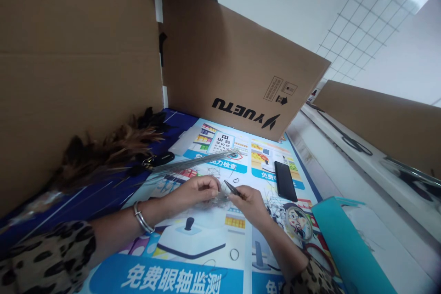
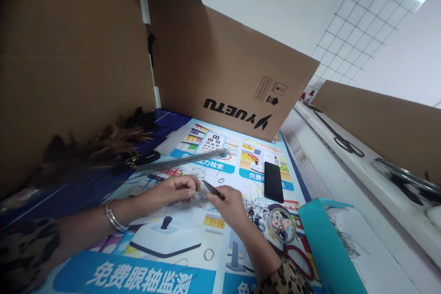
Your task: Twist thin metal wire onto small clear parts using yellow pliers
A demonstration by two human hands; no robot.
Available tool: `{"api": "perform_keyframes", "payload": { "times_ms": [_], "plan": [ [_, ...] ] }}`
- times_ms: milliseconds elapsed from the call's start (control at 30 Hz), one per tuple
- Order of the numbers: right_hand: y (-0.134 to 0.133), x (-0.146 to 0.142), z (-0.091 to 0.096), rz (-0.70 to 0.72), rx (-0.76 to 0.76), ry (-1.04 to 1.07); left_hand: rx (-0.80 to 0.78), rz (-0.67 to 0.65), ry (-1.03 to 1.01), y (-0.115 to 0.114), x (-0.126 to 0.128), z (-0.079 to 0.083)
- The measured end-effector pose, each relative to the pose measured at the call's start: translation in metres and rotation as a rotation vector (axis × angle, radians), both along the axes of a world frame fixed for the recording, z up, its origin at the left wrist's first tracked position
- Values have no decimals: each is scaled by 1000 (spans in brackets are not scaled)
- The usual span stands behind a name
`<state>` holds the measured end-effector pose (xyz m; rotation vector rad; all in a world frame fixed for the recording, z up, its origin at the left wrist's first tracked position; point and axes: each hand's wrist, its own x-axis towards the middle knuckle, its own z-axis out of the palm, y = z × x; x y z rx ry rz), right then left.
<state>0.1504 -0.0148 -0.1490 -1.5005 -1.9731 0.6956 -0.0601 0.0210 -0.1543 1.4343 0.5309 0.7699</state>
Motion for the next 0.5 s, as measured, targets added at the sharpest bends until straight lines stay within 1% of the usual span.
{"api": "perform_keyframes", "payload": {
  "times_ms": [133,267,400,500],
  "plan": [
    [1,2,0,-70,87,-133,-24,96,84,0,1,-2],
    [1,2,2,-75,138,-251,-36,114,103,1,1,-3],
    [1,2,1,-89,188,-250,-26,131,111,4,0,-7],
    [2,3,-3,-90,199,-229,-6,149,142,6,0,-9]
  ]
}}
